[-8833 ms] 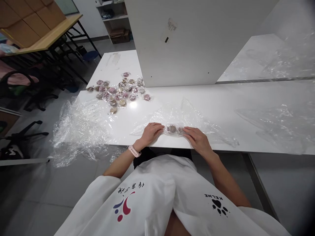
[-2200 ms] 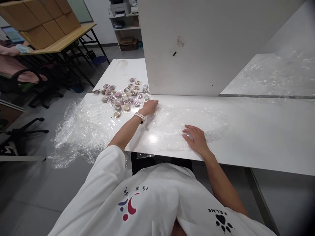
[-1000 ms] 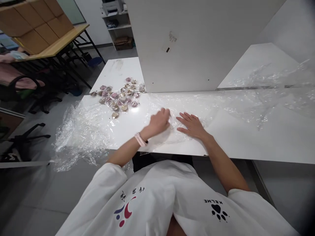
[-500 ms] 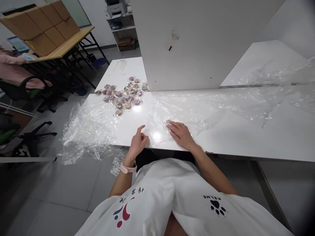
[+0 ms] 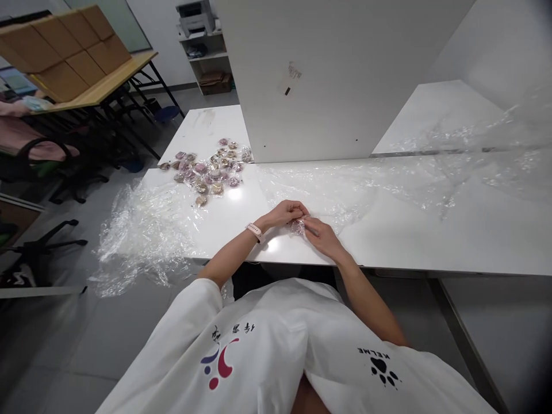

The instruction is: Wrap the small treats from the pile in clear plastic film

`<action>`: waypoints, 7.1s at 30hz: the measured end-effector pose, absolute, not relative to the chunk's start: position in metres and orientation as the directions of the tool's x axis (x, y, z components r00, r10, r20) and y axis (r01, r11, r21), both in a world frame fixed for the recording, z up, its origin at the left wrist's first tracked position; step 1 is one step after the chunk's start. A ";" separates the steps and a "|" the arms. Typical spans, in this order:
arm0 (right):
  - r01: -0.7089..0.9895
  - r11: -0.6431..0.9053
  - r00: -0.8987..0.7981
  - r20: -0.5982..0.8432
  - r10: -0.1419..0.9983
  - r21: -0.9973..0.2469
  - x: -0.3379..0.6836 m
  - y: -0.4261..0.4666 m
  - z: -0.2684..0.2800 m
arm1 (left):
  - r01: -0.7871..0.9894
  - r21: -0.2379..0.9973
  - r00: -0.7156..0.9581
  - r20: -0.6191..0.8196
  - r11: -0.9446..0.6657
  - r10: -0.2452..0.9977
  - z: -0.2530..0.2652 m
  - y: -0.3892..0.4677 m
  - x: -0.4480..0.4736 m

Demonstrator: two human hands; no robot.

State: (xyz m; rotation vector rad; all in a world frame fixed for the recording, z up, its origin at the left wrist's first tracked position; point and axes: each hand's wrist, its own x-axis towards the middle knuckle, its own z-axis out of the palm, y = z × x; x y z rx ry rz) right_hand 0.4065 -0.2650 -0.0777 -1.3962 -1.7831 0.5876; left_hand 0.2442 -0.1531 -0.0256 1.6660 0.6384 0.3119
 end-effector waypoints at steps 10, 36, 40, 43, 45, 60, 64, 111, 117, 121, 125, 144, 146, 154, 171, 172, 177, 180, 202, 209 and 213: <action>0.807 0.322 -0.167 0.331 0.929 -0.495 0.394 -0.276 -0.077 | 0.180 0.979 0.786 -0.201 0.094 0.585 -0.028 -0.146 0.234; 0.752 0.229 -0.070 0.270 0.960 -0.618 0.427 -0.308 -0.073 | 0.459 0.603 0.786 0.066 -0.652 0.615 -0.043 -0.192 0.170; 0.863 0.238 -0.053 0.389 0.920 -0.446 0.429 -0.294 -0.064 | 0.465 0.588 0.786 0.071 -0.663 0.614 -0.033 -0.189 0.178; 0.892 0.149 -0.009 0.312 0.950 -0.427 0.435 -0.270 -0.059 | 0.568 0.552 0.729 0.007 -0.610 0.685 -0.027 -0.174 0.194; 0.894 0.008 0.071 0.159 0.985 -0.448 0.438 -0.250 -0.058 | 0.685 0.481 0.649 -0.064 -0.547 0.758 -0.026 -0.162 0.208; 0.878 0.186 -0.029 0.340 0.940 -0.441 0.436 -0.262 -0.082 | 0.680 0.301 0.666 0.127 -0.668 0.735 -0.062 -0.168 0.198; 0.821 -0.024 0.161 0.190 0.968 -0.570 0.445 -0.237 -0.072 | 0.774 0.403 0.522 0.031 -0.489 0.852 -0.054 -0.139 0.211; -0.530 -0.310 0.047 -0.393 0.918 -0.789 0.410 -0.300 -0.020 | -0.135 0.884 0.647 -0.264 0.448 0.716 -0.023 -0.255 0.258; -0.442 -0.349 -0.097 -0.343 0.934 -0.826 0.436 -0.337 -0.029 | 0.089 0.978 0.575 -0.207 0.191 0.792 -0.025 -0.266 0.257; 0.001 -0.375 -0.127 -0.372 0.920 -0.927 0.457 -0.342 -0.024 | 0.359 0.921 0.570 -0.087 -0.152 0.817 -0.029 -0.277 0.260; 0.209 -0.298 0.163 -0.267 0.950 -0.931 0.509 -0.306 -0.011 | 0.488 0.776 0.524 0.105 -0.399 0.845 -0.045 -0.275 0.240; 0.479 -0.367 0.762 0.170 0.625 -0.797 0.648 -0.048 -0.052 | 0.823 0.354 0.369 0.263 -0.445 0.892 -0.070 -0.264 0.217; 0.655 -0.431 0.703 0.289 0.650 -0.621 0.645 -0.089 -0.066 | 0.820 0.353 0.375 0.263 -0.450 0.889 -0.070 -0.265 0.217; 0.899 -0.401 0.403 -0.026 0.915 -0.174 0.582 -0.258 -0.094 | 0.809 0.329 0.404 0.291 -0.487 0.867 -0.072 -0.264 0.217; 0.695 0.230 -0.344 -0.034 0.938 -0.682 0.364 -0.273 -0.026 | 0.502 0.786 0.127 0.345 -0.360 0.930 -0.037 -0.259 0.200; 0.619 0.302 -0.468 -0.032 0.883 -0.725 0.353 -0.277 -0.017 | 0.508 0.782 0.133 0.344 -0.362 0.930 -0.032 -0.257 0.197; 0.673 0.321 -0.379 0.063 0.923 -0.667 0.393 -0.286 -0.010 | 0.773 0.511 0.361 0.131 -0.375 0.923 -0.032 -0.248 0.183; 0.938 0.005 0.045 0.136 0.990 -0.348 0.451 -0.292 -0.048 | 0.843 0.354 0.424 0.023 -0.404 0.905 -0.035 -0.239 0.172; 0.983 0.095 -0.062 0.207 0.976 -0.156 0.441 -0.302 -0.092 | 0.973 0.220 0.058 0.045 -0.067 0.997 -0.030 -0.069 0.122; 0.980 0.100 -0.062 0.214 0.975 -0.173 0.440 -0.302 -0.091 | 0.857 0.198 0.504 -0.133 -0.476 0.853 -0.023 -0.036 0.146; 0.983 0.082 -0.047 0.205 0.978 -0.165 0.439 -0.302 -0.090 | 0.876 0.196 0.478 -0.232 -0.441 0.847 -0.016 -0.022 0.156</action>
